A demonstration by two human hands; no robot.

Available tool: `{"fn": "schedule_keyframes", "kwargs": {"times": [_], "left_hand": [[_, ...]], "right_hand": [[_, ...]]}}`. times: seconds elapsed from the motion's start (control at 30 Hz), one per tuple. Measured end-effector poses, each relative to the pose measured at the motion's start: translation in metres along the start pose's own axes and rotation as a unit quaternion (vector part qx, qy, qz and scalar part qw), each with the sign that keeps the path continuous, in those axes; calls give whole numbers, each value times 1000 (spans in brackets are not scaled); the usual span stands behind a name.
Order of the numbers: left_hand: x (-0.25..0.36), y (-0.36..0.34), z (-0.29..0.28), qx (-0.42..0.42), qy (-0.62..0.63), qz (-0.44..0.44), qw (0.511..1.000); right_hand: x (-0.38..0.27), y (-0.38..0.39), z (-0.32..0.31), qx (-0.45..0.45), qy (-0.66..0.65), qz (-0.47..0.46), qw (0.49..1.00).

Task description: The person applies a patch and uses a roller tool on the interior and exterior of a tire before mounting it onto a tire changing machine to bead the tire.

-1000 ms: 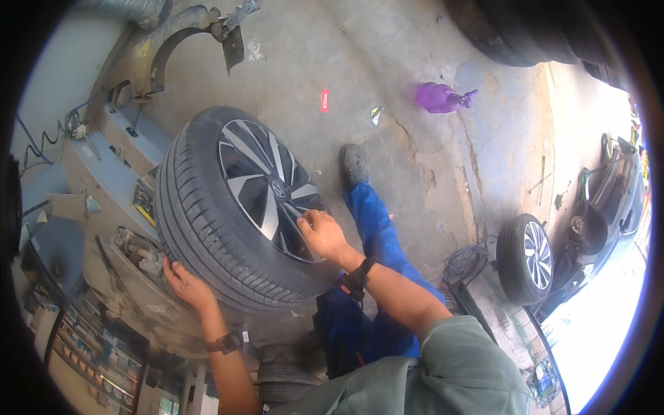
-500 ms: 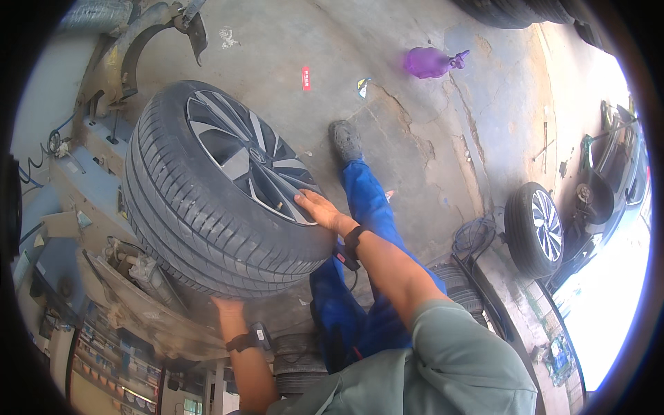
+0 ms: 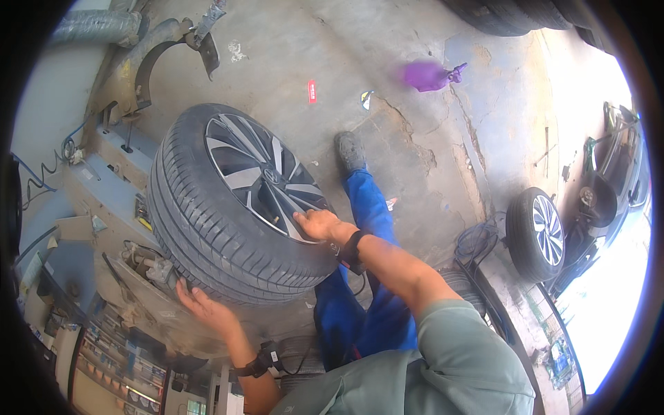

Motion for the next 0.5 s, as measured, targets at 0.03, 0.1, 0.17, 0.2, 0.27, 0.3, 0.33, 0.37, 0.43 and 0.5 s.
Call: {"fn": "schedule_keyframes", "kwargs": {"times": [0.03,0.1,0.17,0.2,0.27,0.3,0.33,0.37,0.43,0.5], "left_hand": [[48,-4,13,-7,-61,155,986],[74,0,53,-29,-228,369,900],[76,-1,56,26,-194,390,900],[75,0,58,26,-194,388,901],[79,-1,59,34,-194,387,901],[84,-3,63,38,-188,391,900],[85,-3,57,43,-197,389,899],[81,-1,56,39,-202,386,899],[83,-6,55,35,-184,391,901],[86,-10,48,41,-178,389,903]], "right_hand": [[-10,1,-7,-18,49,-14,999],[-57,11,-64,139,-54,-141,979],[-104,31,-172,312,-162,-178,919],[-133,49,-231,378,-205,-230,873],[-166,71,-359,490,-265,-272,785],[-179,75,-419,536,-283,-337,720],[-202,63,-456,446,-363,-380,724],[-226,60,-485,399,-411,-388,722],[-264,62,-535,373,-444,-388,716],[-318,58,-529,179,-516,-406,733]]}}
Point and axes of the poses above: each hand's wrist, its own y-axis away from the middle knuckle, its own z-axis out of the palm, x = y × z, the point moved 7 cm from there along -y, towards the middle knuckle, and after that the axes turned 5 degrees about x, right-handed, at the moved point
